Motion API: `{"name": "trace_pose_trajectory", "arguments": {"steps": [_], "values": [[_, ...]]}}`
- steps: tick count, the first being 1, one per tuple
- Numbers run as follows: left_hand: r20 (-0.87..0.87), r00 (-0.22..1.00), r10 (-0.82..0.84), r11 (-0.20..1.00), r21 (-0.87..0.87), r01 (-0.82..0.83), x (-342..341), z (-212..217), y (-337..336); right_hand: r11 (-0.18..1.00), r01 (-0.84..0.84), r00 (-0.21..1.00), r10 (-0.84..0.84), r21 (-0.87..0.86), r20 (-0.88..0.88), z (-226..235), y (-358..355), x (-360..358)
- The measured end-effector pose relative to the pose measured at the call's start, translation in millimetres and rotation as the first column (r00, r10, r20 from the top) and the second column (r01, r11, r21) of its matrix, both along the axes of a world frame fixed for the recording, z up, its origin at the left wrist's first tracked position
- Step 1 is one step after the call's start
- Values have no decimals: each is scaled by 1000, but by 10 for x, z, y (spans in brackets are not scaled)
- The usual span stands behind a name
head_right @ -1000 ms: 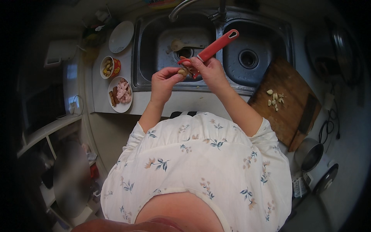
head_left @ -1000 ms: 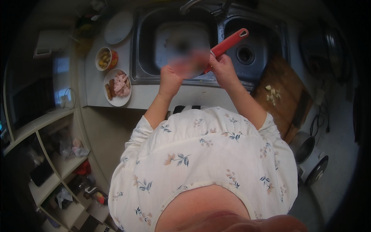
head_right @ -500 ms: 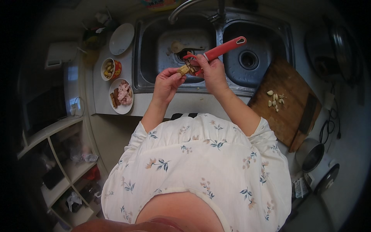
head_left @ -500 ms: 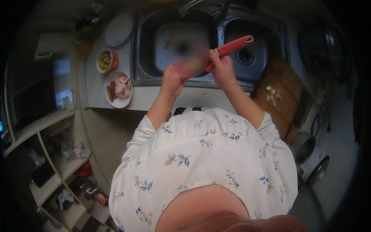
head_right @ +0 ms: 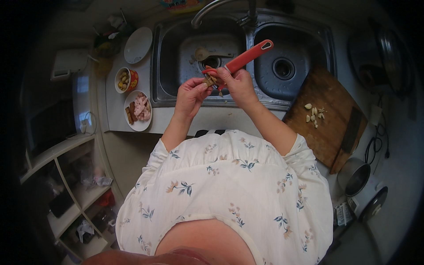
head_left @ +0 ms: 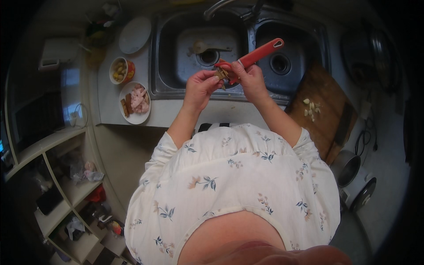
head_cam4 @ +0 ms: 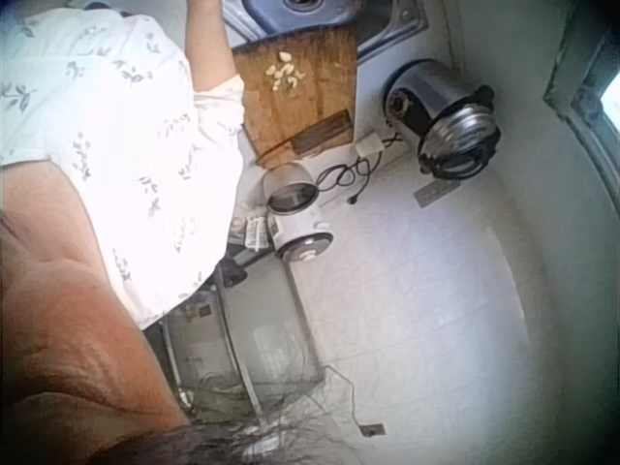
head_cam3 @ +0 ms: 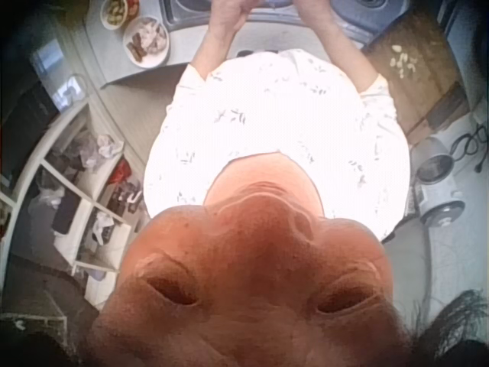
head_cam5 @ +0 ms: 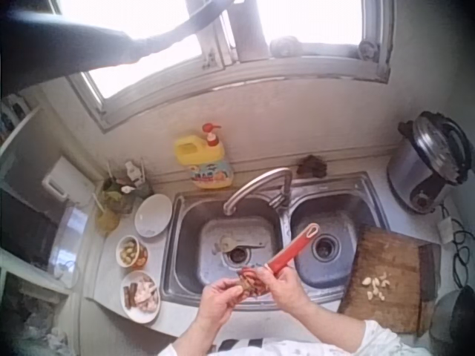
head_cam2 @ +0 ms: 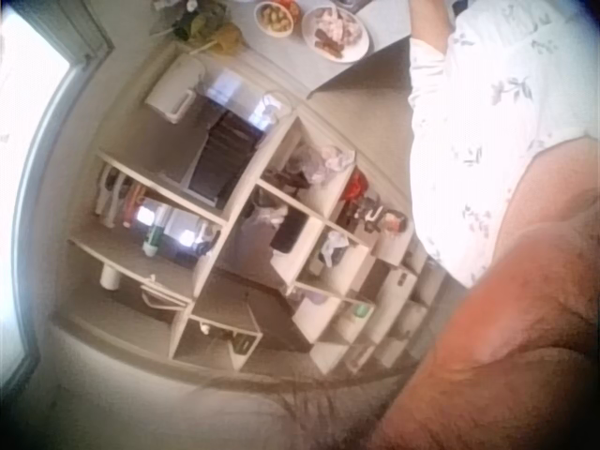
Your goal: The person peels garlic cloves and places them on a cutting board, then peels and chops ginger into small pieces, transferring the chopped ginger into a bowl. The person then retrieves green bell peppers from a plastic bag and washes them under running water.
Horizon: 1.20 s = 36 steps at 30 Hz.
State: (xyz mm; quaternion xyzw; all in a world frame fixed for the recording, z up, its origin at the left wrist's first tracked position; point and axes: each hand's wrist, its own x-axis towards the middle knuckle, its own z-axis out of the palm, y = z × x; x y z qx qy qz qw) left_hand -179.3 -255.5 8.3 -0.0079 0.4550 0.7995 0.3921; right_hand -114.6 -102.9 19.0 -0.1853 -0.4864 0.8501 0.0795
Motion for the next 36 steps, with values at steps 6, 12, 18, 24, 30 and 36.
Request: {"name": "trace_pose_trajectory", "arguments": {"steps": [6, 12, 18, 24, 30, 36], "values": [[15, 999, -37, 999, 36, 36, -41, 30, -33, 998, -11, 1000, 13, -61, 20, 58, 34, -17], [33, 999, 1, 1000, -22, 0, -78, 24, 11, 994, 71, 997, -69, -81, 24, 21, -50, -47], [159, 987, 4, 996, 87, -18, -201, -47, -48, 817, 280, 923, -373, 504, 91, -257, 423, -214], [403, 915, 2, 966, 235, -106, -588, -173, 80, 528, 50, 987, -155, 848, 38, -467, 964, -790], [561, 820, 115, 956, 160, -244, -974, -336, 317, 256, -35, 994, -96, 966, 61, -628, 1204, -1428], [508, 853, 119, 968, 132, -214, -1261, -480, 683, 266, -41, 993, -99, 963, 69, -699, 1244, -1602]]}}
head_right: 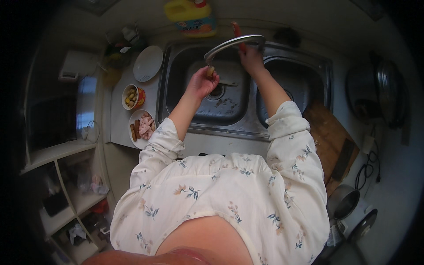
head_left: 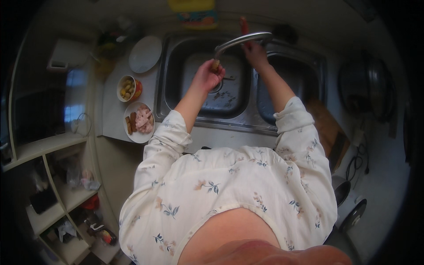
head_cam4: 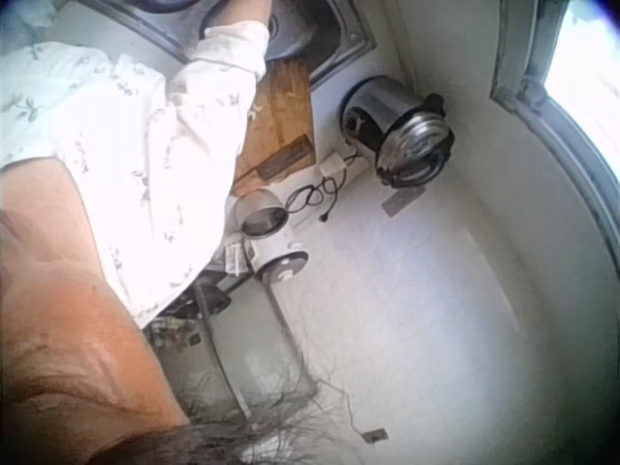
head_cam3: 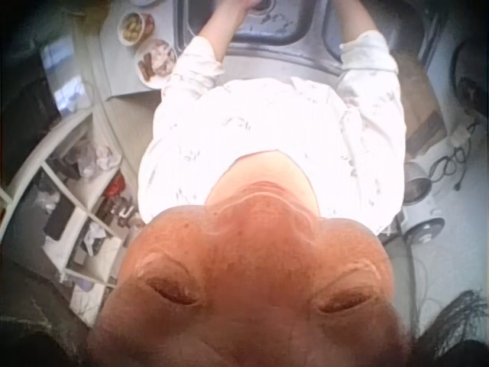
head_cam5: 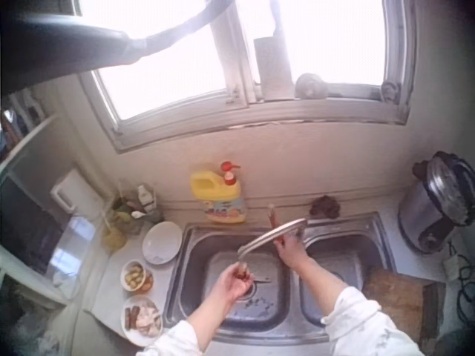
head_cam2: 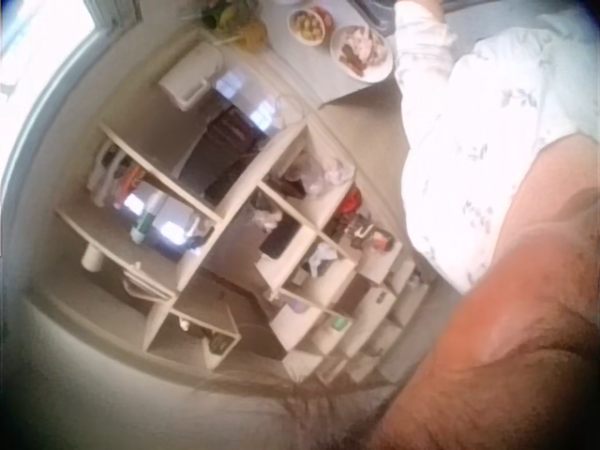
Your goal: The person peels garlic cloves and places them on a cutting board, then peels and chops ginger into small pieces, transferring the chopped ginger into a bowl. The person then retrieves green bell peppers from a plastic bag and washes them under running water.
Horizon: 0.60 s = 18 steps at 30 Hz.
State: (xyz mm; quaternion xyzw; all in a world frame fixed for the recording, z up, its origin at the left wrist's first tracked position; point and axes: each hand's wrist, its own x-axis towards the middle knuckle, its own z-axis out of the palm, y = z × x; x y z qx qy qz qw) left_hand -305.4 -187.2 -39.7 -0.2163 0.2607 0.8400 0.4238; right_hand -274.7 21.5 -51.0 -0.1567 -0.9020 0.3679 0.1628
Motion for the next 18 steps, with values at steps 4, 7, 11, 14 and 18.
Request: {"name": "trace_pose_trajectory", "arguments": {"steps": [4, 7, 11, 14, 18], "values": [[-32, 999, -25, 1000, 14, 25, -223, 37, 280, 998, -18, 999, 19, -61, 25, 75, -5, 82], [-55, 985, -162, 985, 48, 165, -322, 167, 339, 997, -30, 997, 34, -73, 63, 90, -66, 166], [-219, 933, -284, 954, -160, 253, -269, 350, 250, 984, -38, 999, 39, -176, -1, 53, -291, 157], [-191, 974, -118, 963, -262, 66, -246, 413, 65, 818, -92, 994, 45, -568, -95, 88, -567, 66], [-16, 993, 115, 976, -186, -116, -309, 268, -326, 333, -109, 984, 171, -937, -54, 311, -832, -65]]}}
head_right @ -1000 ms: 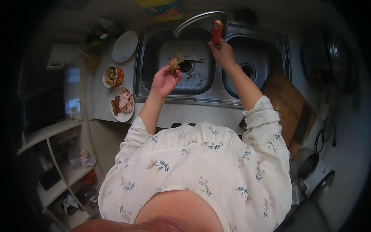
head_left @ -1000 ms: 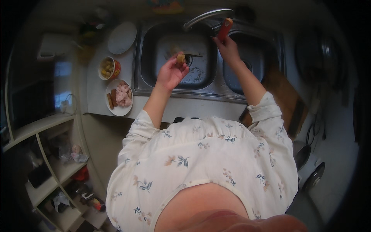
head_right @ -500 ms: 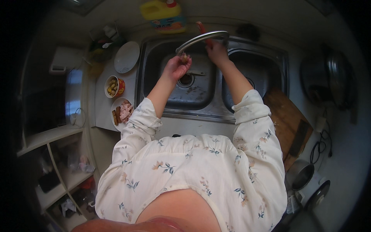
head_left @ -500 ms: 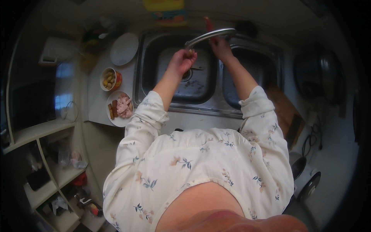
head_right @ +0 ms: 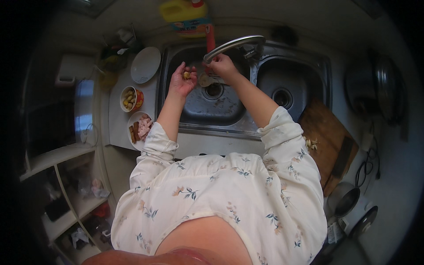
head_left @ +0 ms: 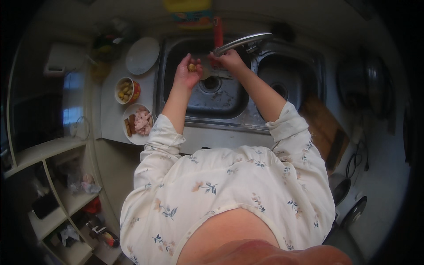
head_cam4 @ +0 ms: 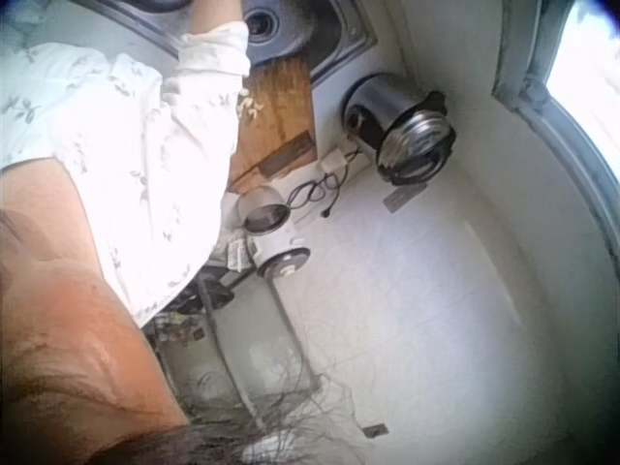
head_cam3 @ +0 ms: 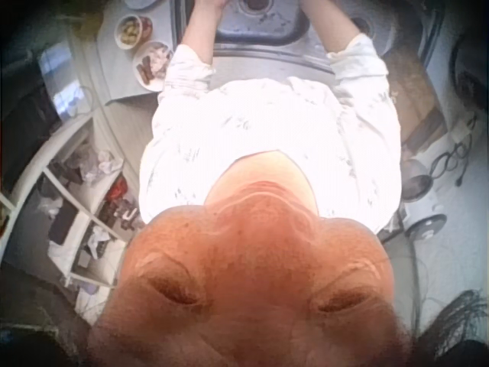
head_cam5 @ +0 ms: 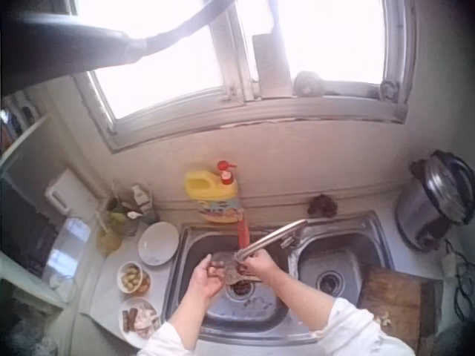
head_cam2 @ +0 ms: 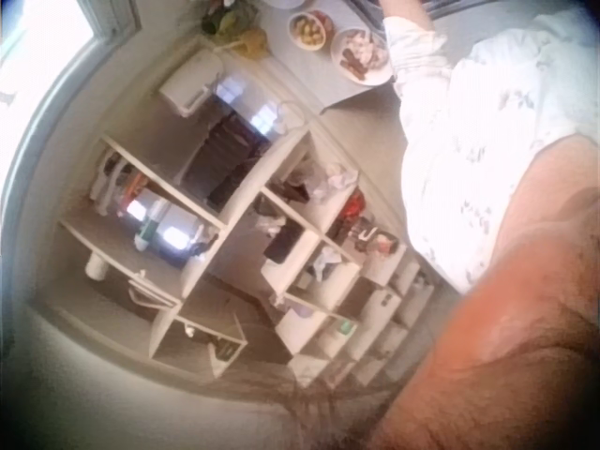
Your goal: The person peels garlic cloves and places them on a cutting board, then peels and chops ginger into small pieces, transferring the chopped ginger into a bowl. The person then retrieves green bell peppers from a plastic bag and washes them under running water.
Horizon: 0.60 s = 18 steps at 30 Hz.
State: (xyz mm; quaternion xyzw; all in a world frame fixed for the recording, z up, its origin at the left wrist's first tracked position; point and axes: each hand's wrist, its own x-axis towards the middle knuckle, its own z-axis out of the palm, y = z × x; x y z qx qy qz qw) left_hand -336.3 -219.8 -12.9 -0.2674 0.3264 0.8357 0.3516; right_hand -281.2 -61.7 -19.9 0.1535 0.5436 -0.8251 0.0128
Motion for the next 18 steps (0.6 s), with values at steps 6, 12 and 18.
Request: {"name": "trace_pose_trajectory", "arguments": {"steps": [6, 12, 18], "values": [[-13, 995, -96, 985, 140, 97, 13, -592, -484, 985, -93, 983, 114, -145, 143, 238, -143, -86], [-53, 972, -227, 916, 326, 232, 176, -598, -428, 976, 1, 1000, 1, 219, -9, 169, -115, -130], [-143, 973, -184, 979, 57, 193, 293, -280, 21, 980, 80, 997, -78, 180, -15, 165, 77, -99]]}}
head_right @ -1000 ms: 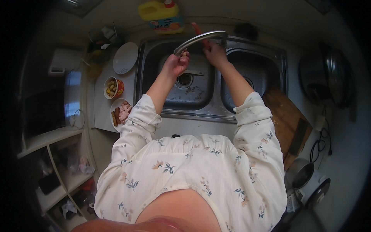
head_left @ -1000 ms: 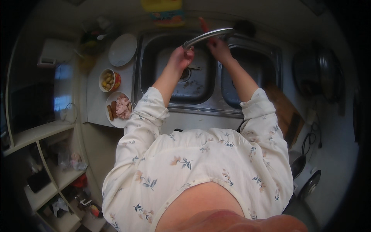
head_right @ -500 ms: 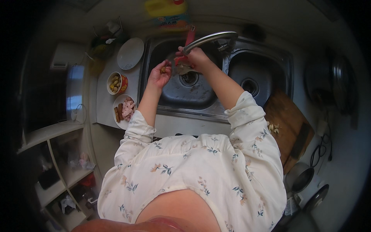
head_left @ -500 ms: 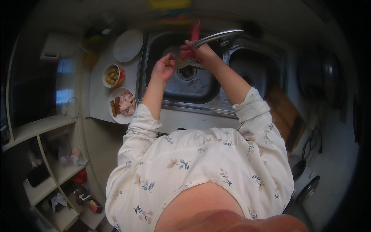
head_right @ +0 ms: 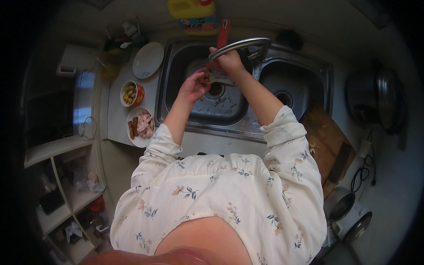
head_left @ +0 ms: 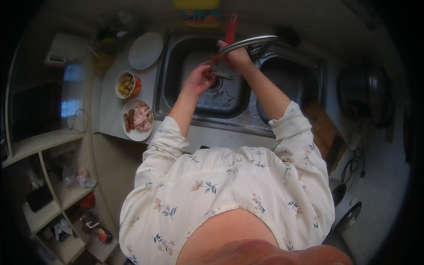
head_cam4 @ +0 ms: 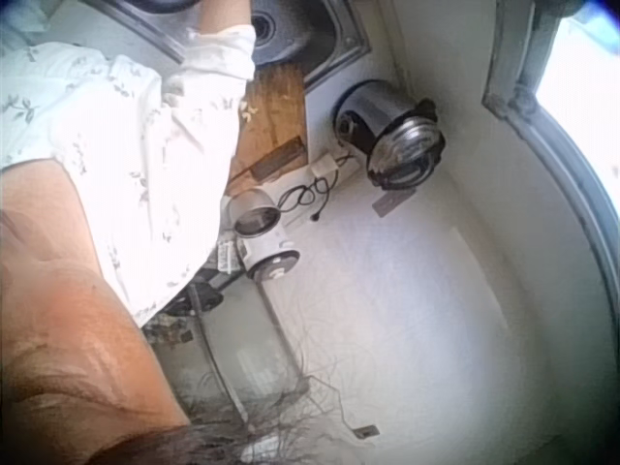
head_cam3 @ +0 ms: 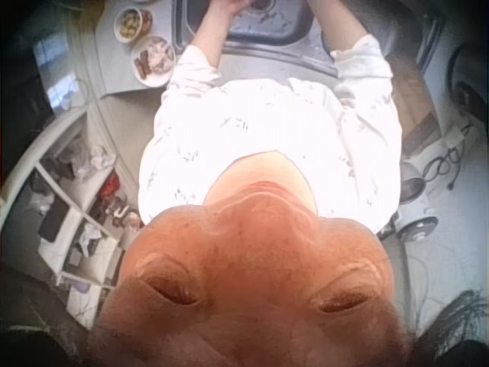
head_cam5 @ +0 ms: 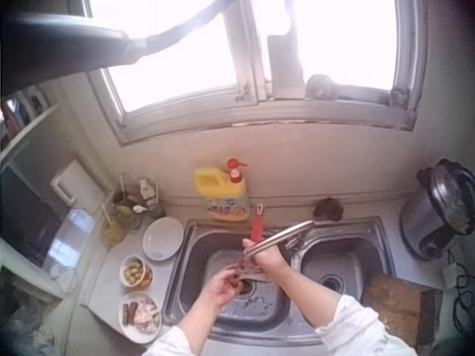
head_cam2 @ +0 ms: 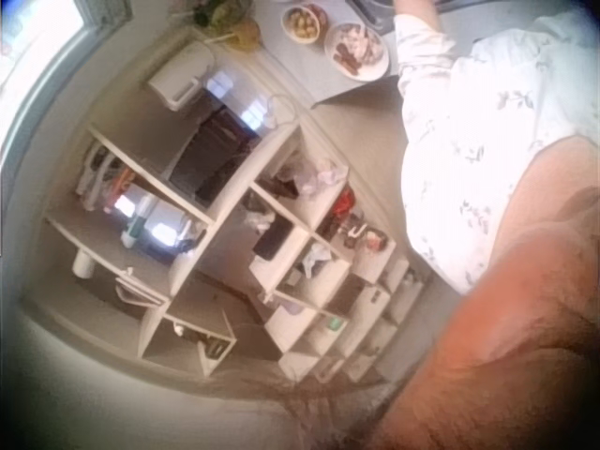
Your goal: The person peels garlic cloves and places them on a cutting board, then peels and chops ginger into small pieces, transferring the chopped ginger into a bowl. The person then retrieves green bell peppers from a plastic bag and washes them under running water.
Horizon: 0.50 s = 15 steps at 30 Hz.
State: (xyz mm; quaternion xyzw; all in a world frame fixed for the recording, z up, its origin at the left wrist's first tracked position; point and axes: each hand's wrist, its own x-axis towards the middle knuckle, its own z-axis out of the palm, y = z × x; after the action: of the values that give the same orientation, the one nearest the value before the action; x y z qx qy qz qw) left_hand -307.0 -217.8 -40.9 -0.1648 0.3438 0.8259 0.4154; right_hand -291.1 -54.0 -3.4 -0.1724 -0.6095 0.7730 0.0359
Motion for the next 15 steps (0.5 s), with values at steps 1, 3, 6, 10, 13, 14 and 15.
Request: {"name": "trace_pose_trajectory", "arguments": {"steps": [1, 3, 6, 10, 13, 14, 15], "values": [[-19, 999, -34, 999, 39, 35, -1, 11, 31, 1000, 9, 999, -9, -6, -47, -3, 8, 17], [-23, 998, -64, 996, 56, 65, -9, -13, 58, 996, 17, 996, -25, -92, -83, -13, 42, 32], [78, 997, -1, 1000, -19, 2, -38, -122, 57, 965, -50, 998, 40, -258, -44, -61, 115, 26], [246, 956, 159, 973, -205, -110, -10, -248, -69, 956, -203, 975, 176, 214, 138, -207, 140, 68], [251, 950, 187, 968, -209, -136, -106, -262, -33, 958, -26, 987, 69, 287, -142, -287, 82, 39], [286, 938, 194, 965, -227, -130, -67, -256, -60, 940, -159, 987, 149, 301, 57, -292, 104, 24], [310, 932, 189, 967, -224, -122, -98, -233, -9, 932, -122, 993, 117, 342, 34, -299, 115, 41]]}}
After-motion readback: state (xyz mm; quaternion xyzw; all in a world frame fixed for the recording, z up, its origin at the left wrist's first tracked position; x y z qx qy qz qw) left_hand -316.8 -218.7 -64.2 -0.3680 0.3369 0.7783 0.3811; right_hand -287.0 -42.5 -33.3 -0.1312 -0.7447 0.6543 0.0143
